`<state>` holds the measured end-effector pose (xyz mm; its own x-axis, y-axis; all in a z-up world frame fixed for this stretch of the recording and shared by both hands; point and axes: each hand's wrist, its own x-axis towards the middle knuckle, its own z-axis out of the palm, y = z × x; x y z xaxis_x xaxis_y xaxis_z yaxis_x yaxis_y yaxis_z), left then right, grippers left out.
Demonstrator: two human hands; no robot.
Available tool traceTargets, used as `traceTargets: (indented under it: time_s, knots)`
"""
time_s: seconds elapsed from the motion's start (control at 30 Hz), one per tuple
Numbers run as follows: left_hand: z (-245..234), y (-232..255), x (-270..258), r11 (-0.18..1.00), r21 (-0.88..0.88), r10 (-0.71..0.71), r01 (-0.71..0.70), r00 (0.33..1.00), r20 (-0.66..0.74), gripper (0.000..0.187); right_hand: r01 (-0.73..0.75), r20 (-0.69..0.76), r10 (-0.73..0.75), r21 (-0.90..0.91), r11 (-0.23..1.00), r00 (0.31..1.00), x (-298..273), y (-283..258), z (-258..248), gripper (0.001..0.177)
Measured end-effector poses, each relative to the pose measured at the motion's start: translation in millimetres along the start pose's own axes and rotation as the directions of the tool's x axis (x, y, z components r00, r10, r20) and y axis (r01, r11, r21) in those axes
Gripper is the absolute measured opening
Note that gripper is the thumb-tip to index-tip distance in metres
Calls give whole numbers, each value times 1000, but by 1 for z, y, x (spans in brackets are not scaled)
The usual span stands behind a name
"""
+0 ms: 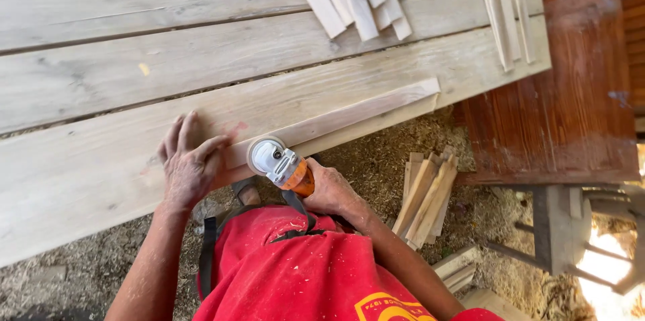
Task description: Using an angle grinder equipped with a sanding disc to sand and smooth wooden slats in a workshop.
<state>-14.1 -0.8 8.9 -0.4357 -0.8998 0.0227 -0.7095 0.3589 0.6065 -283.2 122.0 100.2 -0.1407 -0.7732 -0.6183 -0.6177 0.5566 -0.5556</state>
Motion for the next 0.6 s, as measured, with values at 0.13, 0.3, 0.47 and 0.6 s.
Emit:
traceTargets:
  time_s: [0.13,0.3,0.47,0.6]
  knots:
    - [6,4,-1,999,49,-10,11,1000,-19,26,38,16,-37,-56,998,999,0,22,-21,75]
    - [18,-2,-3,992,101,-77,75,997,21,22,-16,32,17,-41,999,999,-3,45,-55,75]
    - [18,-1,-5,994,38,-102,102,995,5,23,-39,38,41,-58,998,998,0,90,-84,68]
    - [20,-3,-5,992,29,-125,125,992,13,23,-94,43,97,-66,993,994,4,125,-107,72]
